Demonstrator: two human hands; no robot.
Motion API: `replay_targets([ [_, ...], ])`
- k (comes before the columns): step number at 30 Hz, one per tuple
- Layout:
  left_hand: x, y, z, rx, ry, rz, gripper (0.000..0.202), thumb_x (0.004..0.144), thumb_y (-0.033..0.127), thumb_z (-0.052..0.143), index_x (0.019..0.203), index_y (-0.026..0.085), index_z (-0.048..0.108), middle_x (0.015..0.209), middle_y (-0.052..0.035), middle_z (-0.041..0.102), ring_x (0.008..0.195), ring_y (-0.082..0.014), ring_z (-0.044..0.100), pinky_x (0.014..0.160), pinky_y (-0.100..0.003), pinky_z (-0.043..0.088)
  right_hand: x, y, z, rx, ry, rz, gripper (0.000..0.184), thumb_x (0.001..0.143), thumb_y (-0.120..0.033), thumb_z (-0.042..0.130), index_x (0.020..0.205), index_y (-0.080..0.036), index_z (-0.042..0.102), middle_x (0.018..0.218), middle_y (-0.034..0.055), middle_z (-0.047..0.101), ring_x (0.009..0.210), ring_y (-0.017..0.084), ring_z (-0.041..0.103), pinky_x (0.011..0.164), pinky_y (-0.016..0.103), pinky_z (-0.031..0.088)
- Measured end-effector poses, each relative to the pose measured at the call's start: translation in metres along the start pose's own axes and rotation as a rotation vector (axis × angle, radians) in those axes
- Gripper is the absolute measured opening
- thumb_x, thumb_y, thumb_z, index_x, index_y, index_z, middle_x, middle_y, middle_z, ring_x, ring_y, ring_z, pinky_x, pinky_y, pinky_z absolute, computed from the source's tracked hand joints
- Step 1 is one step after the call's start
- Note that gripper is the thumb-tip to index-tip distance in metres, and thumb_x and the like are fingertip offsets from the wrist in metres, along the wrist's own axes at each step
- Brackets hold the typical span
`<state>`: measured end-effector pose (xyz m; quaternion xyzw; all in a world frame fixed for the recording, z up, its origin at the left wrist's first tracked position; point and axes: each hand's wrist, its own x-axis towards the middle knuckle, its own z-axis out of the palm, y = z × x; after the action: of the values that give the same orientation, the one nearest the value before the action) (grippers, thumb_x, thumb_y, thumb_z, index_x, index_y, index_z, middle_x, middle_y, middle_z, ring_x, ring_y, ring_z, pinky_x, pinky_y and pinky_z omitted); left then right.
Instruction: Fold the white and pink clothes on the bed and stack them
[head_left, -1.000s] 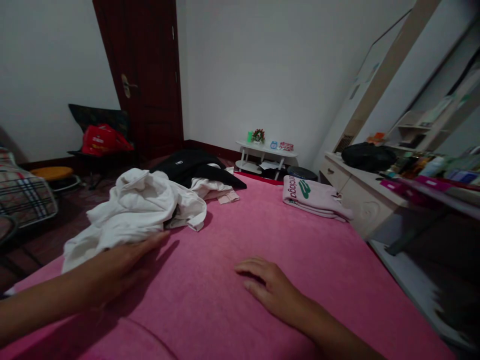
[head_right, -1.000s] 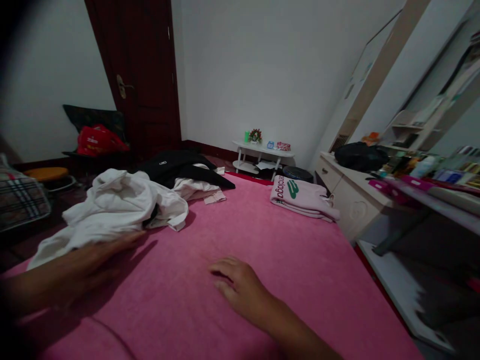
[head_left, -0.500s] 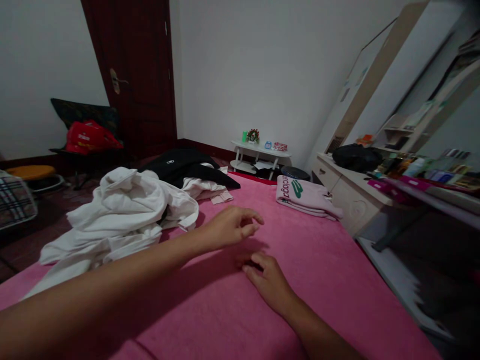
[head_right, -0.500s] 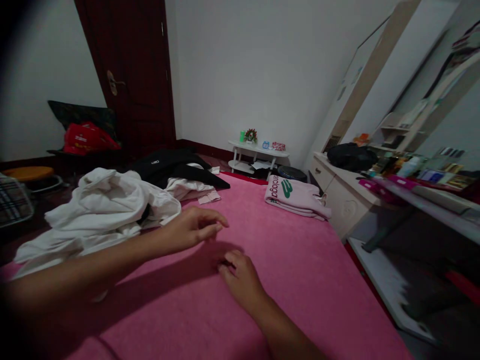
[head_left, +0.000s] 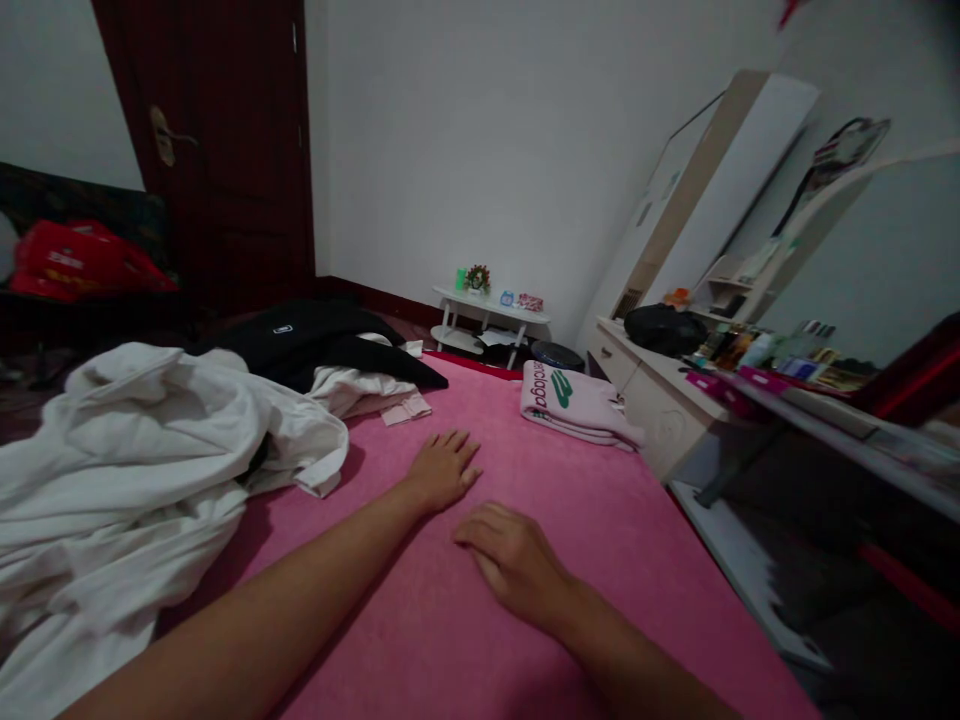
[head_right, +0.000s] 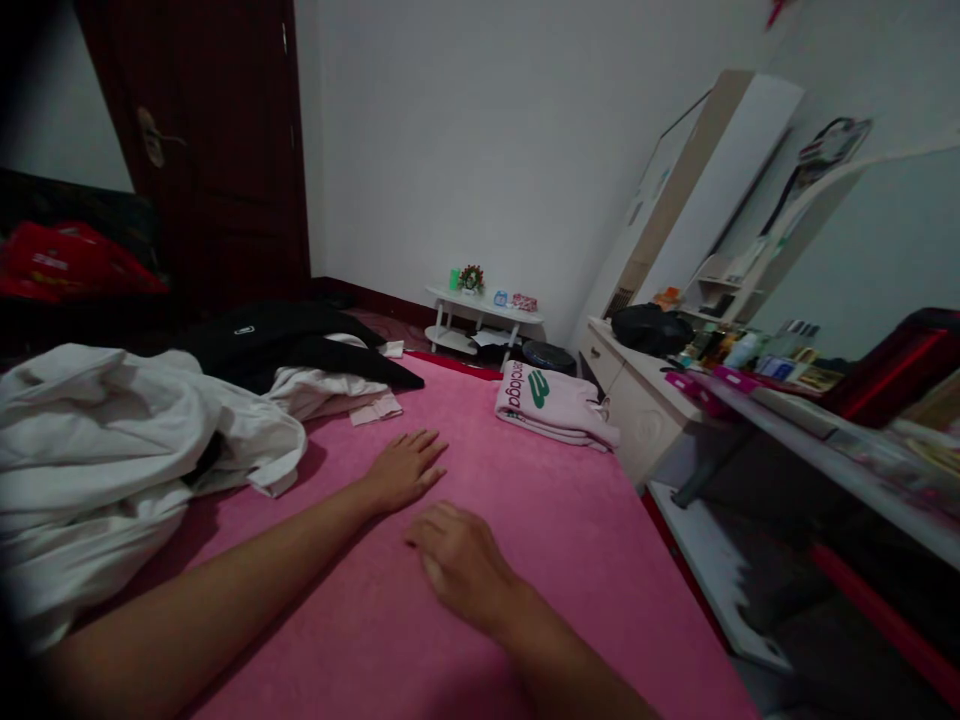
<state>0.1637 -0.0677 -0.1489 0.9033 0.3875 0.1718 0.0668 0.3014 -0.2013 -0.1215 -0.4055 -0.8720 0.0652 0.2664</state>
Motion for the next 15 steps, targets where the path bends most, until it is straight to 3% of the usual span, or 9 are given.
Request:
replay_targets([
  [2, 0.001, -0.001, 0.0, -0.004, 0.013, -0.004, 0.054, 0.094, 0.047, 0.035, 0.14, 0.021, 0.045, 0.15, -0.0126, 0.037, 0.138, -0.0308, 0.031, 0.111, -0.052, 0.023, 0.005, 0.038, -0.016, -0.173, -0.028, 0.063, 0.03, 0.083, -0.004, 0.047, 0.103, -0.018, 0.065, 0.102, 0.0071, 0.066, 0.097, 0.018, 0.059, 0.089, 0.031, 0.046],
  [4, 0.002, -0.001, 0.0, -0.005, 0.02, -0.01, 0.053, 0.094, 0.048, 0.035, 0.139, 0.021, 0.046, 0.149, -0.0122, 0.038, 0.138, -0.0307, 0.032, 0.111, -0.051, 0.024, 0.009, 0.083, -0.037, -0.338, -0.022, 0.226, 0.032, 0.085, -0.006, 0.045, 0.108, -0.019, 0.063, 0.114, 0.0076, 0.062, 0.102, 0.018, 0.058, 0.09, 0.03, 0.046],
  [6, 0.001, 0.0, 0.0, -0.002, 0.021, -0.015, 0.053, 0.094, 0.048, 0.035, 0.139, 0.021, 0.046, 0.149, -0.0118, 0.039, 0.138, -0.031, 0.033, 0.111, -0.051, 0.025, 0.009, 0.129, -0.059, -0.524, 0.047, 0.481, 0.036, 0.086, -0.009, 0.045, 0.117, -0.019, 0.059, 0.131, 0.0109, 0.052, 0.106, 0.02, 0.058, 0.088, 0.03, 0.048],
  [9, 0.0, 0.002, -0.002, -0.002, 0.032, -0.022, 0.052, 0.094, 0.047, 0.034, 0.138, 0.021, 0.047, 0.148, -0.0121, 0.04, 0.137, -0.0319, 0.034, 0.111, -0.051, 0.026, 0.003, 0.187, -0.086, -0.774, 0.146, 0.931, 0.059, 0.082, -0.008, 0.047, 0.14, -0.017, 0.04, 0.147, 0.0199, 0.029, 0.103, 0.026, 0.061, 0.082, 0.035, 0.049],
  [12, 0.0, 0.004, -0.003, -0.011, 0.045, -0.027, 0.052, 0.094, 0.045, 0.035, 0.137, 0.02, 0.048, 0.148, -0.0127, 0.04, 0.136, -0.0326, 0.035, 0.111, -0.052, 0.025, -0.006, 0.225, -0.104, -0.807, 0.115, 1.21, 0.061, 0.085, -0.009, 0.041, 0.145, -0.015, 0.03, 0.135, 0.0249, 0.04, 0.099, 0.029, 0.063, 0.078, 0.037, 0.049],
  [15, 0.0, 0.004, -0.003, -0.014, 0.043, -0.033, 0.051, 0.094, 0.044, 0.037, 0.137, 0.02, 0.048, 0.147, -0.0123, 0.041, 0.136, -0.0324, 0.035, 0.111, -0.052, 0.026, -0.011, 0.243, -0.112, -0.777, 0.079, 1.257, 0.047, 0.089, -0.011, 0.036, 0.135, -0.012, 0.044, 0.118, 0.0239, 0.052, 0.096, 0.029, 0.063, 0.076, 0.036, 0.047],
])
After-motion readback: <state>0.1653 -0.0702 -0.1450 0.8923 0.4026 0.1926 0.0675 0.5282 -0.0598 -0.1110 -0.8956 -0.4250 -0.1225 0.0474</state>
